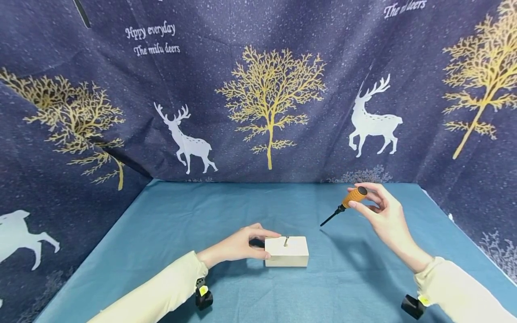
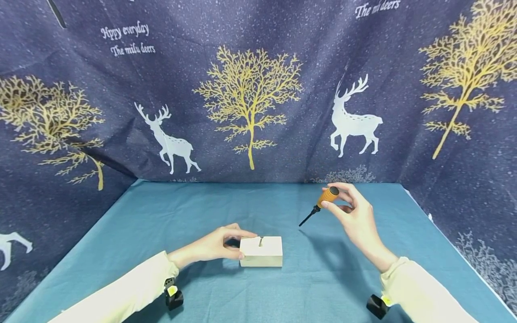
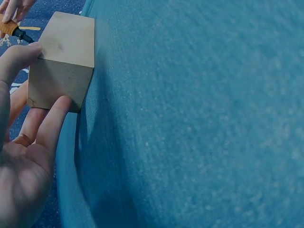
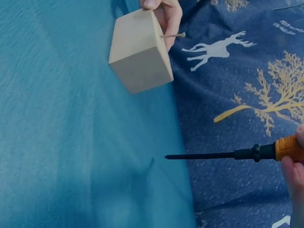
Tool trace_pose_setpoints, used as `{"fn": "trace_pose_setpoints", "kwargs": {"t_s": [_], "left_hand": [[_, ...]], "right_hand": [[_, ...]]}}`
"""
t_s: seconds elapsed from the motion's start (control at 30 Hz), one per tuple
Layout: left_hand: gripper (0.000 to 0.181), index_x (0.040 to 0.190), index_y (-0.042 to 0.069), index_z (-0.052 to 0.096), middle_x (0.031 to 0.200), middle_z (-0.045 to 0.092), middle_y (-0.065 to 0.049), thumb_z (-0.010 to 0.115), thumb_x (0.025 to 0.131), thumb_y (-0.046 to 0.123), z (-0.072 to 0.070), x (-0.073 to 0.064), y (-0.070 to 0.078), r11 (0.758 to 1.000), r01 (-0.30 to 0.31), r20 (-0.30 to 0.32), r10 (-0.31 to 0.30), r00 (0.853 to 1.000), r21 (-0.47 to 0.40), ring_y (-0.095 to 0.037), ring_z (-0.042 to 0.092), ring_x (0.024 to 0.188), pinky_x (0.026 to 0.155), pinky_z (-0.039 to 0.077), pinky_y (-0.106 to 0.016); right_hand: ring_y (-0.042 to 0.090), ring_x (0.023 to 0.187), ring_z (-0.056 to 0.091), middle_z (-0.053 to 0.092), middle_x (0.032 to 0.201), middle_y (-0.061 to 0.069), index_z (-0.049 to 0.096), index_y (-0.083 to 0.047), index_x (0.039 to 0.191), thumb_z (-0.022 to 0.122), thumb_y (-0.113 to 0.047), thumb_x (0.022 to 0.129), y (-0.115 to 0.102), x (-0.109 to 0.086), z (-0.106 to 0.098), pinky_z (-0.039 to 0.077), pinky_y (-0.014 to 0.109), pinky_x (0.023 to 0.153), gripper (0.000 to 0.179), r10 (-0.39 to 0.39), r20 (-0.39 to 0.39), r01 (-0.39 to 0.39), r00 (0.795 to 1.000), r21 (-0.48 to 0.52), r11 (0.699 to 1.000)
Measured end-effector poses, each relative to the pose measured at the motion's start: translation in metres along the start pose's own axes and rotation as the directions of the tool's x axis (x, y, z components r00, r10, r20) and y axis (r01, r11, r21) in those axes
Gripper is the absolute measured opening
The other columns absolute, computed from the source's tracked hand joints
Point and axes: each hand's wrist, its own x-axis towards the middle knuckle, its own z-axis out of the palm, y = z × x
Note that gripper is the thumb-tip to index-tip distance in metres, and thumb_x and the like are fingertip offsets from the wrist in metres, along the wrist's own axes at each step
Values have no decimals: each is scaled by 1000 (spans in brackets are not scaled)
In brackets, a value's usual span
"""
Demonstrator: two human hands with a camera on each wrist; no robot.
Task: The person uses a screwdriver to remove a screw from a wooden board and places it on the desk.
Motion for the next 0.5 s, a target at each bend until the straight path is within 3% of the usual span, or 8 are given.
{"fn": "trace_pose_setpoints", "kwargs": {"t_s": [0.23, 0.5], "left_hand": [[51, 137, 31, 60, 108, 54, -1, 75, 89, 27, 0, -1, 1, 1000, 12, -3, -12, 1000, -8, -12, 58, 112, 95, 50, -27], [51, 137, 32, 59, 108, 55, -1, 74, 89, 28, 0, -2, 1, 1000, 6, -3, -6, 1000, -6, -14, 59, 114, 97, 50, -30]], "right_hand": [[-12, 105, 63, 72, 119, -13, 59, -10, 126, 75, -10, 87, 10, -5, 1, 53, 8, 82, 42, -8, -6, 8, 1000, 19, 1000], [-16, 99, 63, 73, 118, -11, 59, -9, 120, 78, -10, 84, 17, -15, 0, 54, 9, 72, 40, -7, 25, 9, 1000, -56, 998]]}}
